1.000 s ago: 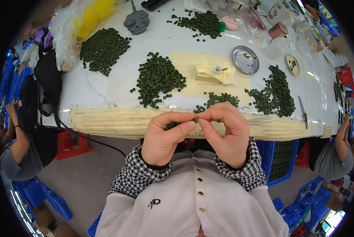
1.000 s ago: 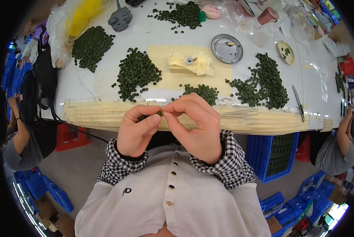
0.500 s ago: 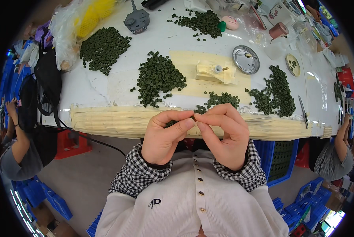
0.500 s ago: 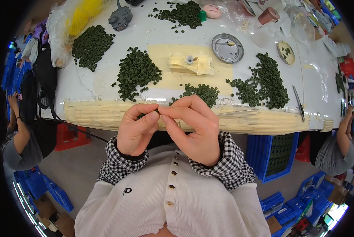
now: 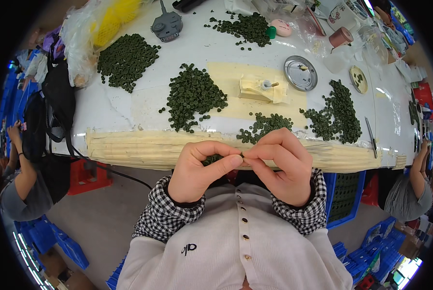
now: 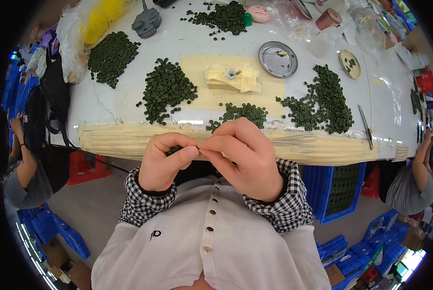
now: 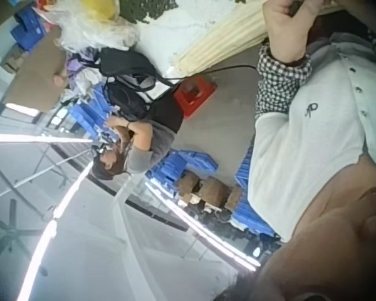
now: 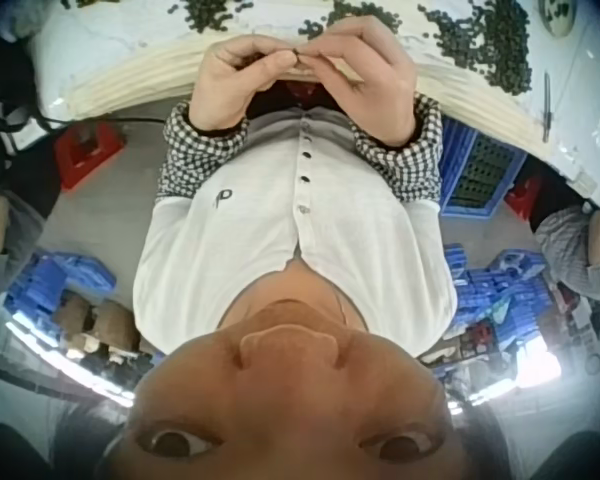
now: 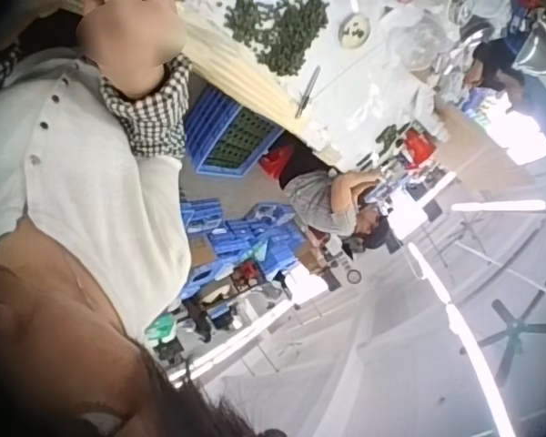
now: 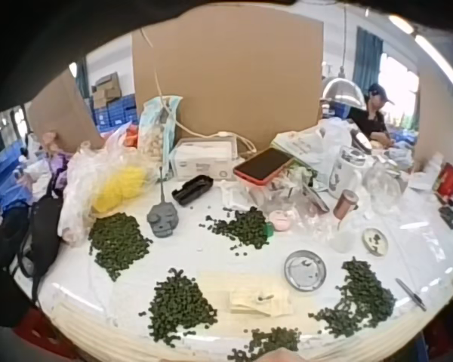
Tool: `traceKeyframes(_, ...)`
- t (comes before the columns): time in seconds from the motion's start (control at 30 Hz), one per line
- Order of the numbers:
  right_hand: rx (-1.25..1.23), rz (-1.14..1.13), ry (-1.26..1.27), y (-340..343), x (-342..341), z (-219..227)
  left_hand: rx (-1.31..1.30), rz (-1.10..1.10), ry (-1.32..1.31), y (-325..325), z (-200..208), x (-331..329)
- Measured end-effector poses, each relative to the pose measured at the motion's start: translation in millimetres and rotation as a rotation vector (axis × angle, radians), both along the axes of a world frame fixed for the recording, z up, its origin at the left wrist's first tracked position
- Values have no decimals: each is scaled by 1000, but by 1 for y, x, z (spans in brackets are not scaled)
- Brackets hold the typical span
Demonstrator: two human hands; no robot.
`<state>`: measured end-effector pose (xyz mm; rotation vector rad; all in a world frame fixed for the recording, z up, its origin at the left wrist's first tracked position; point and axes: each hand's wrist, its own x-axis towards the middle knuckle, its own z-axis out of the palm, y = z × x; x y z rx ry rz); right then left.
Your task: Assembling small green plastic components into a toy assembly.
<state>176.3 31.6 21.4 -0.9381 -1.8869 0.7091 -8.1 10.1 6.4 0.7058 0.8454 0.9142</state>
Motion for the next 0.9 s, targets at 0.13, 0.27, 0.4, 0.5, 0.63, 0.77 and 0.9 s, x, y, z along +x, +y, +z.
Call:
traceKeyframes(0.13,67,-5,-17,0,-1,-1,84,3,87,0,1,0)
traceKeyframes(0.27,68,-3,-13,0,-3,-2,116,42,161,-1,0,2)
traceKeyframes(0.4,19,12,16,-2,-3,-2,140,53,225,-2,-1,1)
traceKeyframes(0.5,-80,29,73,-1,-4,-1,169,88,237,-2,-1,3)
traceKeyframes(0.63,-330,15,257,-5,-10,-6,230,137,263,-4,-3,5)
traceKeyframes(0.77,-404,41,275,-6,-10,-11,259,148,324,-6,-5,4)
traceKeyframes(0.9,-432,60,333,-6,-11,-14,293,169,372,-7,0,7)
